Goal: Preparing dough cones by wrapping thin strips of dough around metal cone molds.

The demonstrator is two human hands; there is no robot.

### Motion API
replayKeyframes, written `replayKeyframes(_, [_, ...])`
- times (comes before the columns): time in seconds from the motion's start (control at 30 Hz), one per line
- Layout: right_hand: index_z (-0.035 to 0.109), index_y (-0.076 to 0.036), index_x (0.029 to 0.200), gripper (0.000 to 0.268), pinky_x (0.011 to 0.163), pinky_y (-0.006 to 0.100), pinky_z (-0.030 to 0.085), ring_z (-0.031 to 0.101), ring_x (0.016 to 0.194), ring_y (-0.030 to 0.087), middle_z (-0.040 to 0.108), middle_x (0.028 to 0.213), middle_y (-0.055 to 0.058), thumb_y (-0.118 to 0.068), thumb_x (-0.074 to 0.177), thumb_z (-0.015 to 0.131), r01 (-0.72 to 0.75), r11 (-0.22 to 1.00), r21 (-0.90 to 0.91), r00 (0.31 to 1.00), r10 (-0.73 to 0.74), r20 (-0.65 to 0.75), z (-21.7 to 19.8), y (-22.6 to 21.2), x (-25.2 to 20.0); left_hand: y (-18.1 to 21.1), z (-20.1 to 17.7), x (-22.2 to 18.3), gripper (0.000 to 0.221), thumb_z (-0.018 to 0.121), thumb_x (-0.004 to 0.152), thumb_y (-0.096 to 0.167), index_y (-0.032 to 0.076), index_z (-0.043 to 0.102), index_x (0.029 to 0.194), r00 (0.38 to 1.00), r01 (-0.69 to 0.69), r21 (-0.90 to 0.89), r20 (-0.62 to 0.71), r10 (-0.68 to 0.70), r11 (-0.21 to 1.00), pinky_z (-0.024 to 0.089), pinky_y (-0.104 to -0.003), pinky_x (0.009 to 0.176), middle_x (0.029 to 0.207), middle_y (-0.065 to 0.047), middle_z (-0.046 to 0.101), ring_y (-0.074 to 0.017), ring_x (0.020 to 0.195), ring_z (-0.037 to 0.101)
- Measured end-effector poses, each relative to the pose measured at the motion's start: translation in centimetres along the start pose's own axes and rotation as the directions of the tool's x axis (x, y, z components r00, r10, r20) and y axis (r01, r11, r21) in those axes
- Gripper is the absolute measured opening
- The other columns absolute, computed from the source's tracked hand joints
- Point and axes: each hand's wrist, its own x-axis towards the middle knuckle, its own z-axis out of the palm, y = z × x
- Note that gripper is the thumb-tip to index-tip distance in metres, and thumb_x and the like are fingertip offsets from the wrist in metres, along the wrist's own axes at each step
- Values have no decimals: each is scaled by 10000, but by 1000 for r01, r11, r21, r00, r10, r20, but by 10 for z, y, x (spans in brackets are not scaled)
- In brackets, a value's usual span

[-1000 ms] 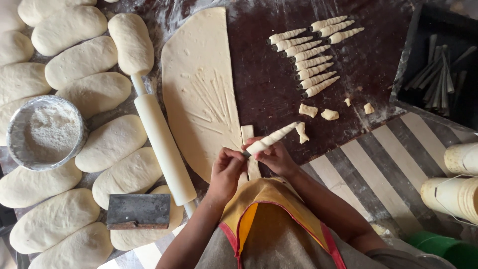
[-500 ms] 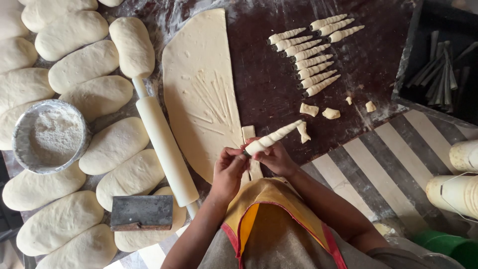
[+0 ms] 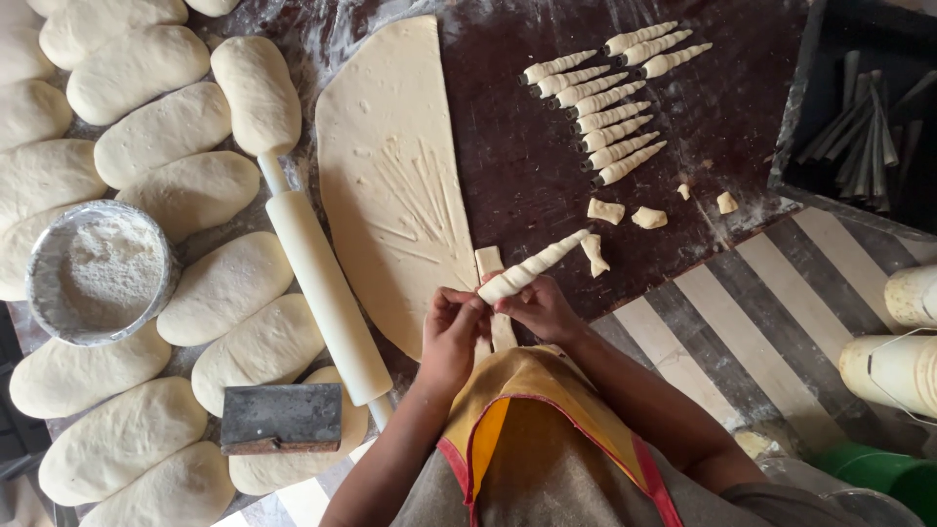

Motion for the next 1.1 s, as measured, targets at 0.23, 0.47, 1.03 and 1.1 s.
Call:
replayKeyframes(0.23, [573,26,1329,372,745,356,678,760,839,183,750,977,101,-141,1023,704,-35,969,244,995,12,95,2,-4,4,12,4,2,110,570,1000,156,49,557,1024,954,293,-203,-10,-301,934,509,-310,554,800,-123,661,-189,644,622])
replayKeyframes(0.47, [582,25,1329,405,828,312,627,725,922,151,722,1085,97,-147,990,723,-31,997,74,999,29,19,3,-2,6,3,-3,9,99,598,986,59,35,553,1071,987,151,-120,-35,-156,981,527,-303,653,896,-84,655,-161,739,631])
replayKeyframes(1.03, [655,3,1253,337,785,271,590,695,901,108,747,1028,57,-119,953,749,-65,985,-157,996,54,-75,-6,11,5,7,3,7,190,608,963,6,86,530,1117,999,44,48,30,-46,998,571,-304,752,924,-73,657,-138,814,641])
replayKeyframes(1.1, [686,-15,1173,246,796,282,636,743,893,112,759,1015,38,-157,981,741,-13,997,-72,1000,13,0,-9,8,4,-1,-8,10,104,609,991,73,34,536,1055,982,188,-160,13,-188,969,541,-311,619,870,-124,668,-183,711,646])
